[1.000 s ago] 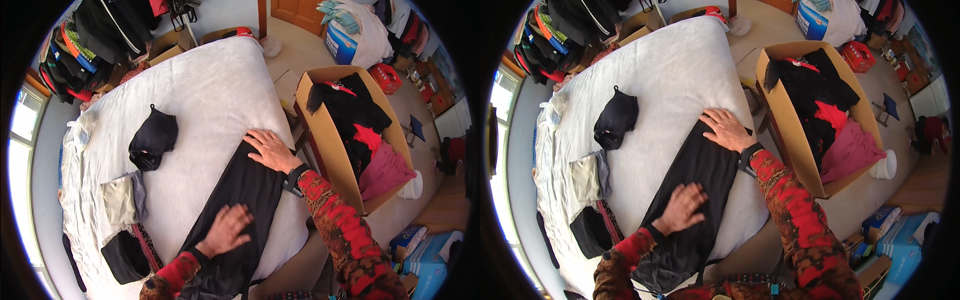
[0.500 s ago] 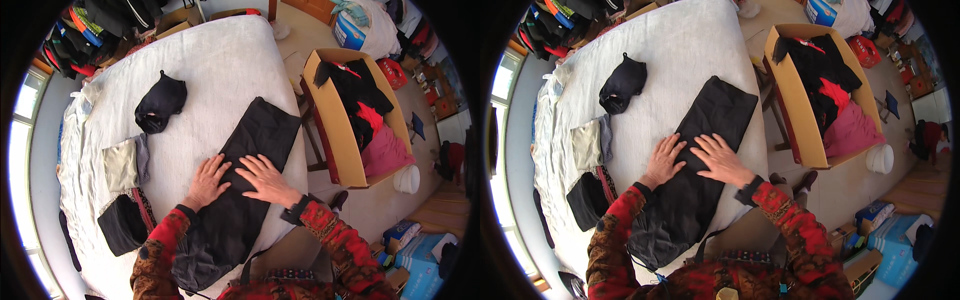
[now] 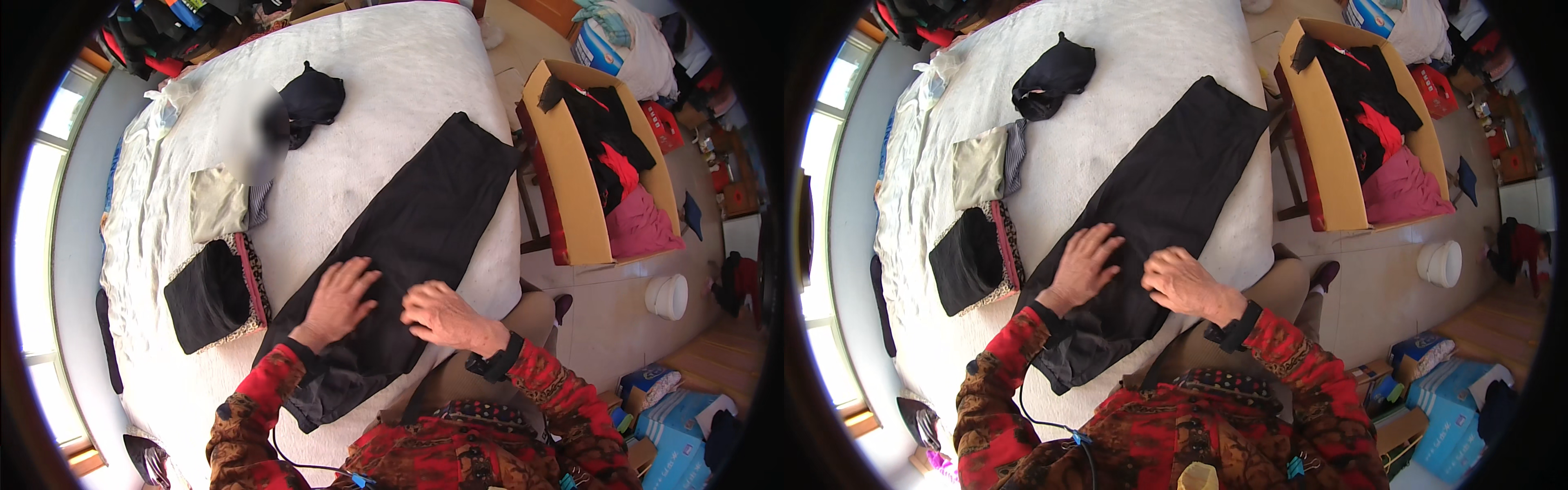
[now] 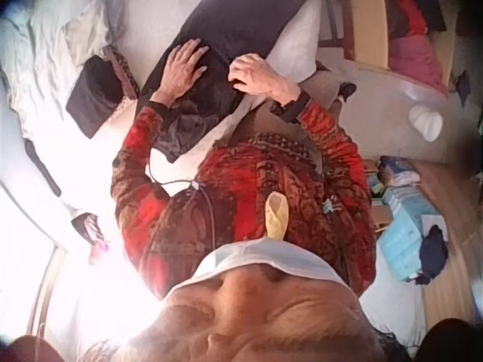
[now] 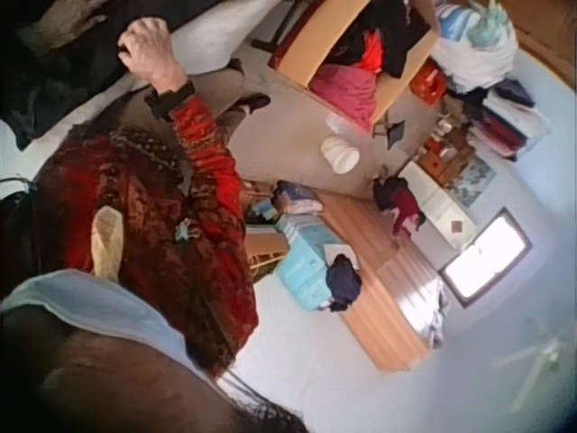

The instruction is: The person folds several garments on a bed, including a black cap, a beige top, black pants, a pink shirt, and a black mesh skirt. Each item is smoothed, folded, and stacked on the bed.

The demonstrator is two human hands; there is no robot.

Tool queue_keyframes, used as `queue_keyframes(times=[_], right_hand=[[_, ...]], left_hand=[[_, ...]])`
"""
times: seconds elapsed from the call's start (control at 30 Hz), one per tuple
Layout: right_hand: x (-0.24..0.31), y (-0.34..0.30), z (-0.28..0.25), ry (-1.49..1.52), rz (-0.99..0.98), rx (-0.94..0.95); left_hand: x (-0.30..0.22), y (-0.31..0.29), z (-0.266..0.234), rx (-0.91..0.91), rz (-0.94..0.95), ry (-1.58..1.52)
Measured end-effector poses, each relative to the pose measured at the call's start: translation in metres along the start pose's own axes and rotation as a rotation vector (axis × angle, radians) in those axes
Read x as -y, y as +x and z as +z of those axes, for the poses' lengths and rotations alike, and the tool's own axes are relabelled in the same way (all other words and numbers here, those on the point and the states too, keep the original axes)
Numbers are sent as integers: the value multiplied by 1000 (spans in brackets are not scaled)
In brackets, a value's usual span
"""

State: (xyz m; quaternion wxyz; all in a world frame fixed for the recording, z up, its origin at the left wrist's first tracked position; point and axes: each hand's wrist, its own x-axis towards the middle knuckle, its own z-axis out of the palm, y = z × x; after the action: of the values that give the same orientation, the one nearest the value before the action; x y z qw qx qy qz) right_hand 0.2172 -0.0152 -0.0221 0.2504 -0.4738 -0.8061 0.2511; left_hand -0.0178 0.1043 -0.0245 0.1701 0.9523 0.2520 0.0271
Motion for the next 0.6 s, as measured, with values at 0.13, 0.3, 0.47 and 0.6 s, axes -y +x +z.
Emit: queue_keyframes(times=[0.13,0.3,0.47,0.6], right_hand=[[-5,-50,-13,-39,206,365],[-1,-68,-14,231,584,66],[6,-47,11,565,946,-3],[3,-41,20,544,1028,-202]], left_hand=[[53,-48,-20,44,-274,64],[38,-68,-14,-211,-341,64],[9,-61,-3,-130,-130,117],[4,-56,-6,-92,-100,112]])
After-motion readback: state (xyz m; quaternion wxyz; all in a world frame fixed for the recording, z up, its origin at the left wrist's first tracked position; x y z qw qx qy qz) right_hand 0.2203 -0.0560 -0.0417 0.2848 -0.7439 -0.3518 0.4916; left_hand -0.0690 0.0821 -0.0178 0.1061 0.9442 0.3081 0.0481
